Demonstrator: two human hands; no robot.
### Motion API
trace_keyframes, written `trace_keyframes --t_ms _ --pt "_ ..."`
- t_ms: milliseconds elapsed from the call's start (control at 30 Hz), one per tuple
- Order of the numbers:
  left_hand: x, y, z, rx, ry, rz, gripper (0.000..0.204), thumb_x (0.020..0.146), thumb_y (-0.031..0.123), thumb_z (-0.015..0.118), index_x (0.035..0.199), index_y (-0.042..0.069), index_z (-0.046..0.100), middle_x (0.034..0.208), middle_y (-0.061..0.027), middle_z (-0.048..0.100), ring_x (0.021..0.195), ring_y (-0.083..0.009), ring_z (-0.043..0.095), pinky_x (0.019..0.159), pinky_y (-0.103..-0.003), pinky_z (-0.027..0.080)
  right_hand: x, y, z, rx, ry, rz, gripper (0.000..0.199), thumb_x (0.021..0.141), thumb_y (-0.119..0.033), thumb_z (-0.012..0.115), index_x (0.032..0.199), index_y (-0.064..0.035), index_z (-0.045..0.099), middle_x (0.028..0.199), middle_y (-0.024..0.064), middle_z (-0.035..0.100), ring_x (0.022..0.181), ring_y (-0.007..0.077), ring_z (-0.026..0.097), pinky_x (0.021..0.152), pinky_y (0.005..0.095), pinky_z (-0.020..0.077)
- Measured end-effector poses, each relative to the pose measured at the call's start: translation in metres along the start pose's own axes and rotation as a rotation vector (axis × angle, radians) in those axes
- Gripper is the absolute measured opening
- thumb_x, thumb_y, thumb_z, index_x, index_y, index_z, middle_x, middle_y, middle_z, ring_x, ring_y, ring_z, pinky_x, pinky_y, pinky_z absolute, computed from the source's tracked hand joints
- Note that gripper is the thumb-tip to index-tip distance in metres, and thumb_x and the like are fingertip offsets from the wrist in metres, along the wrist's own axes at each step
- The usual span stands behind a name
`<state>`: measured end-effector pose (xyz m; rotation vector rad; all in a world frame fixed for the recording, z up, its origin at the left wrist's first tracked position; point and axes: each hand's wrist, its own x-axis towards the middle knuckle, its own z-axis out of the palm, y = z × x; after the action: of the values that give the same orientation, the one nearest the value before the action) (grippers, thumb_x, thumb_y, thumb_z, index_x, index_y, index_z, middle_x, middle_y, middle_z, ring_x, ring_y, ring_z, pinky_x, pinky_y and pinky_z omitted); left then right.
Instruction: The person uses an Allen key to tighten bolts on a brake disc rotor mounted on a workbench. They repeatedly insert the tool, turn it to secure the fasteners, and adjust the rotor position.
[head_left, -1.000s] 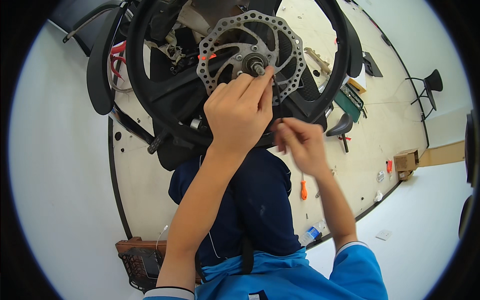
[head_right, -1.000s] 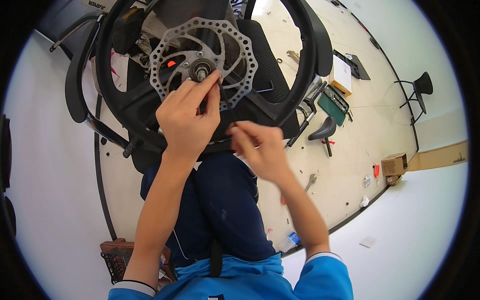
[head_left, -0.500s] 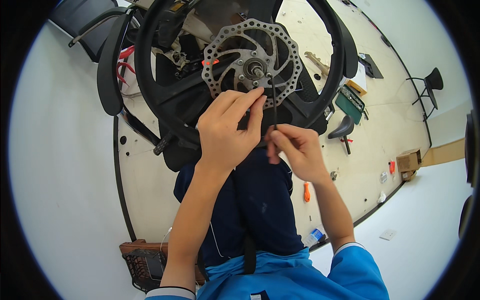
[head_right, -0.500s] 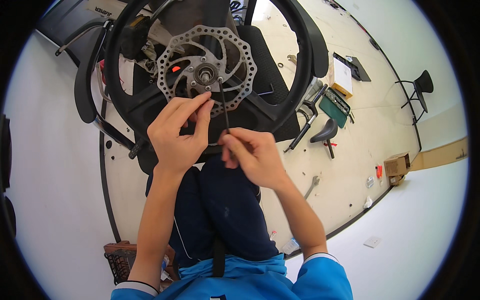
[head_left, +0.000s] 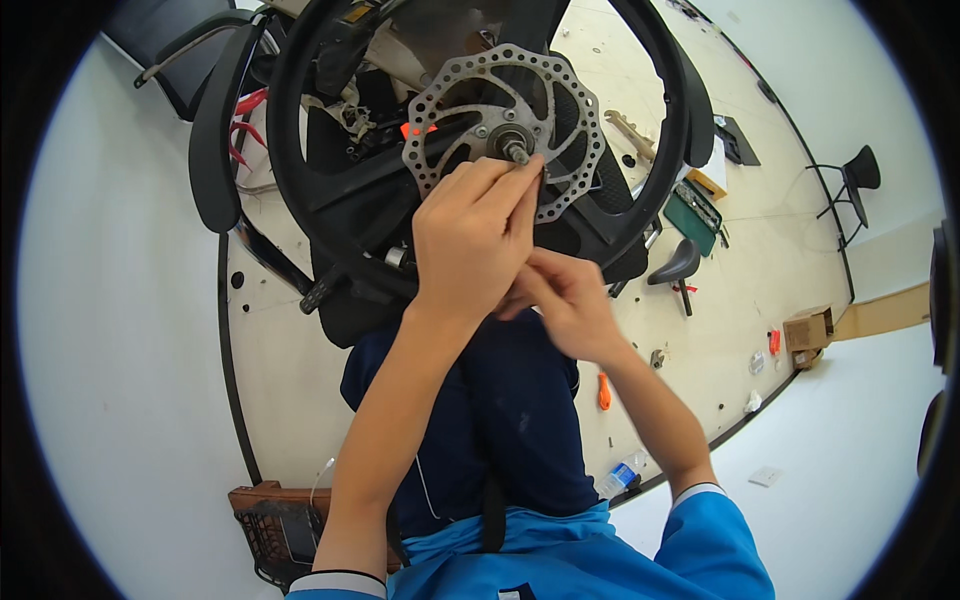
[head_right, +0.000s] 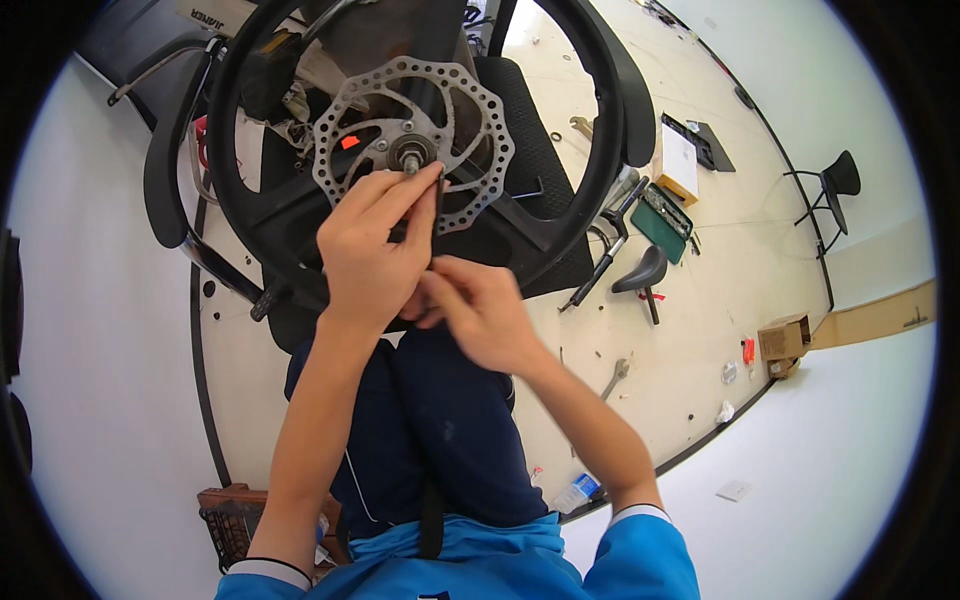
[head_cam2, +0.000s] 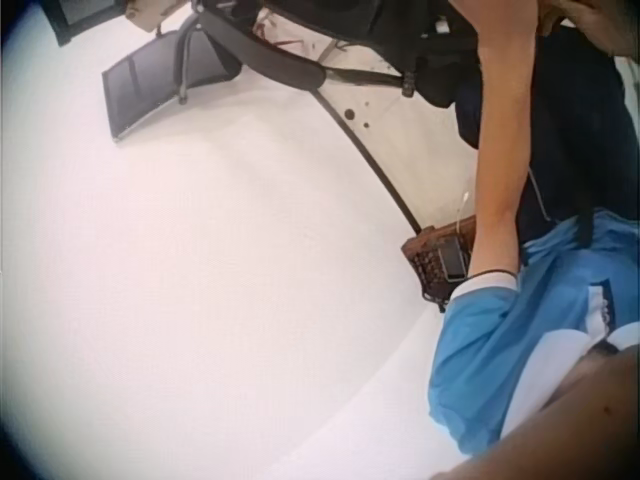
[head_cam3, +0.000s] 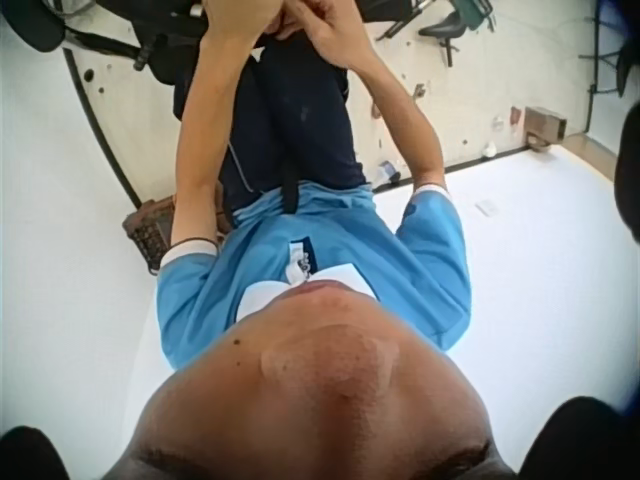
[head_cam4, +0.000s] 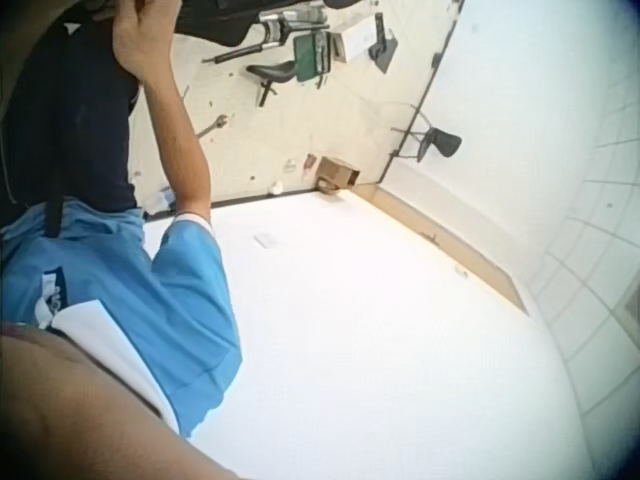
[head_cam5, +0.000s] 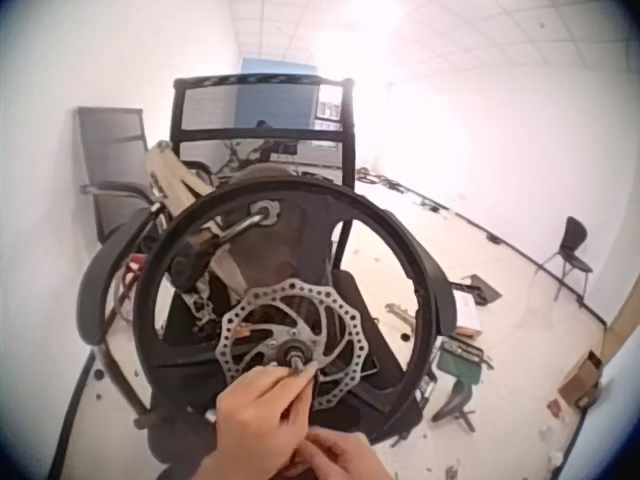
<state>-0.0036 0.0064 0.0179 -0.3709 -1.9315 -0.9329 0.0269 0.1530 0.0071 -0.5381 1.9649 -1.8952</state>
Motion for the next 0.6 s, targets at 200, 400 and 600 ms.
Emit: trace_keyframes --t_ms 200,400,600 --pt "0.007 0.015 -0.029 -0.161 -0.184 -0.181 0.02 0.085 0.0 0.07 0.104 -0.001 0.075 0.086 -0.0109 0.069 0.07 -0.0237 0.067 0.062 -0.03 0.052 0.023 0.009 0.036 0.219 0.034 -0.137 0.019 0.099 -0.001 0.051 0.109 0.0083 0.064 0.095 0.0074 0.069 0.086 0.009 0.065 0.076 0.0255 0.054" --pt "0.009 0.023 -0.03 -0.201 -0.175 -0.246 0.019 0.081 -0.002 0.075 0.1 0.0 0.076 0.08 -0.0067 0.07 0.062 -0.0117 0.06 0.058 -0.023 0.046 0.012 0.008 0.038 0.153 0.072 -0.178 0.019 0.093 0.002 0.052 0.107 0.0077 0.064 0.089 0.0058 0.069 0.079 0.0067 0.06 0.068 0.0238 0.0489" --pt "-0.005 0.03 -0.029 -0.378 -0.093 -0.397 0.018 0.085 -0.001 0.076 0.103 -0.004 0.074 0.086 -0.0067 0.074 0.071 -0.0093 0.066 0.065 -0.022 0.05 -0.006 -0.008 0.005 -0.103 0.056 -0.151 0.016 0.1 -0.005 0.054 0.101 0.0049 0.066 0.077 0.0078 0.069 0.071 0.0095 0.065 0.067 0.0258 0.0524"
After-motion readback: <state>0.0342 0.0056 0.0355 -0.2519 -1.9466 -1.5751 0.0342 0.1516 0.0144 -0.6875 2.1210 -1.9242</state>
